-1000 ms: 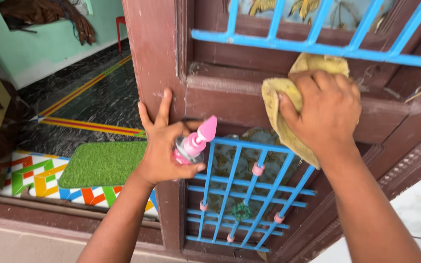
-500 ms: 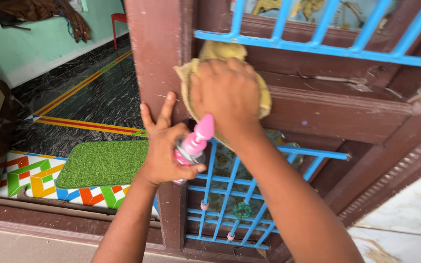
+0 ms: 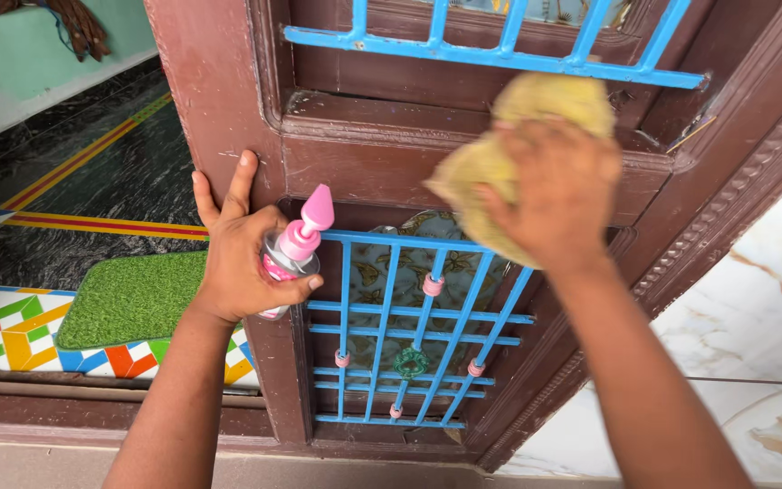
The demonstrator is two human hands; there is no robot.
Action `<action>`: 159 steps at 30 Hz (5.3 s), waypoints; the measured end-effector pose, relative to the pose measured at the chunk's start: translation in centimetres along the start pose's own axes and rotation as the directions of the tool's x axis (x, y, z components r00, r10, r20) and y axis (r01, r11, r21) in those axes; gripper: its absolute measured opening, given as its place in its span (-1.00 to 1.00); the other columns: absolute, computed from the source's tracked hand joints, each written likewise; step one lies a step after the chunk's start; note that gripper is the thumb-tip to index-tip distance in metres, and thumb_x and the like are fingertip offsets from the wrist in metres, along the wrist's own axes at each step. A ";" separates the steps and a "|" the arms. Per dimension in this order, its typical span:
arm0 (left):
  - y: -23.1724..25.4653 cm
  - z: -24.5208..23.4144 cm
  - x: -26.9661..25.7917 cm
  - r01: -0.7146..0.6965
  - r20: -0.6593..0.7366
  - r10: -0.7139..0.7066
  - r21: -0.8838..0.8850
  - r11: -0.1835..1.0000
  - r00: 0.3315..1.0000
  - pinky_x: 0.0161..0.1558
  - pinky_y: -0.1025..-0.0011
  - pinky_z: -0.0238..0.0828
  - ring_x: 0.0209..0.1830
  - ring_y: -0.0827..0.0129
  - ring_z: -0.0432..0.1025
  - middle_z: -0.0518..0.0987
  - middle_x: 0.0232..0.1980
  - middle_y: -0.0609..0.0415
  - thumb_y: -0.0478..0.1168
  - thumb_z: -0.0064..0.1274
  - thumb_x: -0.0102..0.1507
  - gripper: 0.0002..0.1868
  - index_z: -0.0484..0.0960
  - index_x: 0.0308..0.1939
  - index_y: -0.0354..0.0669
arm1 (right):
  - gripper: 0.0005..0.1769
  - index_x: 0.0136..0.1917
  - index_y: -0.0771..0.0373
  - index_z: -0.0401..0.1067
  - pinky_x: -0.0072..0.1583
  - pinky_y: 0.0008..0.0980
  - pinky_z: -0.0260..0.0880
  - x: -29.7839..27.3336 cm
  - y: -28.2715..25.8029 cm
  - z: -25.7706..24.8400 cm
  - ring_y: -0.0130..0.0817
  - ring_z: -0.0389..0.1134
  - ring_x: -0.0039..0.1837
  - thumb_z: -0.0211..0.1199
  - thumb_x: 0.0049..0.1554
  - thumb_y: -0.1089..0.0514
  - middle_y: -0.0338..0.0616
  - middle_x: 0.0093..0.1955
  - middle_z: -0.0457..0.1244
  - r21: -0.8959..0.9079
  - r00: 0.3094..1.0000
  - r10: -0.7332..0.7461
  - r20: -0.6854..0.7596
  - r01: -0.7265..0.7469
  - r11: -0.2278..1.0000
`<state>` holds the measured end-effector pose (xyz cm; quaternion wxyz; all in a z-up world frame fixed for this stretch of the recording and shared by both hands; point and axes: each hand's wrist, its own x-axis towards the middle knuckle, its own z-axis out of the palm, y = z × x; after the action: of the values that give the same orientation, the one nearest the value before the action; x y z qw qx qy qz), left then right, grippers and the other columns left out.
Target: The person cleans a brown door with blue metal grilles using a yellow cloth and a pink pump bottle. They wipe the door frame and grilles, then apply liquid from the bottle to the cloth and continue wiping the surface.
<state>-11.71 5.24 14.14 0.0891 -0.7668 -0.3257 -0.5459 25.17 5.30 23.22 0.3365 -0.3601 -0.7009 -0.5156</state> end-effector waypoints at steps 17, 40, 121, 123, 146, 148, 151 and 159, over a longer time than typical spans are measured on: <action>-0.6 -0.4 -0.1 -0.068 0.037 0.068 -0.009 0.998 0.997 0.53 -0.16 -0.85 0.74 -0.01 -0.21 0.15 0.57 -0.59 0.23 0.35 -0.20 -0.43 0.59 -0.38 -0.08 | -0.07 0.65 0.24 0.16 0.39 0.21 -0.15 1.0 -12.3 8.6 0.00 -0.02 0.56 -0.07 0.36 -0.51 0.06 0.65 0.04 0.051 0.988 0.147 0.053 -0.150 0.987; 0.0 -0.5 0.3 -0.035 0.073 0.030 0.061 0.998 0.997 0.50 -0.21 -0.83 0.73 -0.03 -0.25 0.20 0.52 -0.55 0.17 0.39 -0.24 -0.46 0.60 -0.38 -0.06 | -0.40 0.37 -0.04 0.48 0.32 0.46 -0.09 -6.3 5.5 -3.5 0.09 0.09 0.56 0.10 0.20 -0.34 0.05 0.51 0.16 -0.236 0.991 0.097 0.091 -0.073 0.969; 8.4 18.8 -28.2 0.618 0.458 -0.564 -0.777 0.121 0.687 0.04 0.39 0.36 -0.05 0.44 0.38 0.53 -0.02 0.07 -0.09 0.15 0.34 -0.44 0.31 0.29 -0.29 | -0.25 0.43 0.37 0.22 0.29 -0.19 0.26 -34.7 -28.3 2.0 -0.21 0.27 0.30 0.14 0.24 -0.25 0.02 0.30 0.24 0.635 0.545 0.344 0.765 -0.729 -0.256; 8.9 19.2 -28.3 0.610 0.492 -0.497 -0.786 0.101 0.715 0.10 0.40 0.33 0.02 0.45 0.36 0.50 0.04 0.06 -0.08 0.11 0.36 -0.44 0.29 0.31 -0.29 | -0.03 0.54 0.30 0.03 0.37 -0.18 0.21 -33.1 -27.8 1.8 -0.22 0.21 0.41 0.06 0.21 -0.47 -0.03 0.42 0.14 0.730 0.649 0.364 0.668 -0.667 -0.148; 9.3 13.8 -26.4 0.562 0.084 -0.646 -0.586 0.583 0.758 0.31 0.31 0.01 0.18 0.27 0.16 0.23 0.07 -0.03 0.16 -0.22 0.41 -0.27 0.11 0.44 -0.32 | -0.01 0.76 0.23 -0.40 0.33 -0.09 0.43 -21.7 -19.0 -2.1 -0.18 0.38 0.27 0.15 0.36 -0.03 0.10 0.32 0.25 0.891 0.707 0.550 0.443 -0.417 -0.181; 8.6 13.1 -25.7 0.560 0.033 -0.671 -0.581 0.590 0.741 0.26 0.30 0.06 0.12 0.26 0.17 0.26 0.05 -0.04 0.05 0.00 0.35 -0.33 0.21 0.37 -0.31 | 0.08 0.70 0.14 -0.54 0.32 -0.12 0.36 -20.6 -19.1 -1.4 -0.18 0.33 0.26 0.22 0.33 -0.02 0.15 0.33 0.22 0.862 0.773 0.384 0.505 -0.476 -0.175; 7.7 11.7 -24.8 0.617 -0.021 -0.689 -0.426 0.661 0.724 0.16 0.27 0.15 0.04 0.26 0.23 0.33 -0.02 -0.01 -0.08 0.19 0.24 -0.42 0.37 0.25 -0.25 | 0.09 0.72 0.11 -0.52 0.26 -0.18 0.42 -19.1 -18.5 -0.4 -0.22 0.38 0.23 0.21 0.28 -0.08 0.11 0.31 0.24 0.856 0.780 0.375 0.501 -0.509 -0.086; 7.7 10.6 -24.3 0.650 -0.009 -0.694 -0.340 0.680 0.720 0.05 0.28 0.21 -0.05 0.25 0.27 0.43 -0.07 0.04 -0.10 0.22 0.20 -0.54 0.48 0.10 -0.19 | 0.09 0.77 0.15 -0.36 0.24 -0.31 0.41 -11.7 -12.3 -0.1 -0.40 0.34 0.14 0.33 0.31 -0.06 -0.04 0.19 0.27 0.868 0.818 0.352 0.454 -0.495 0.031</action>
<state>-3.56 -5.27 -10.00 -0.2183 -0.5575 -0.4868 -0.6360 20.71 0.84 7.48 0.5805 -0.2825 -0.7390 0.1925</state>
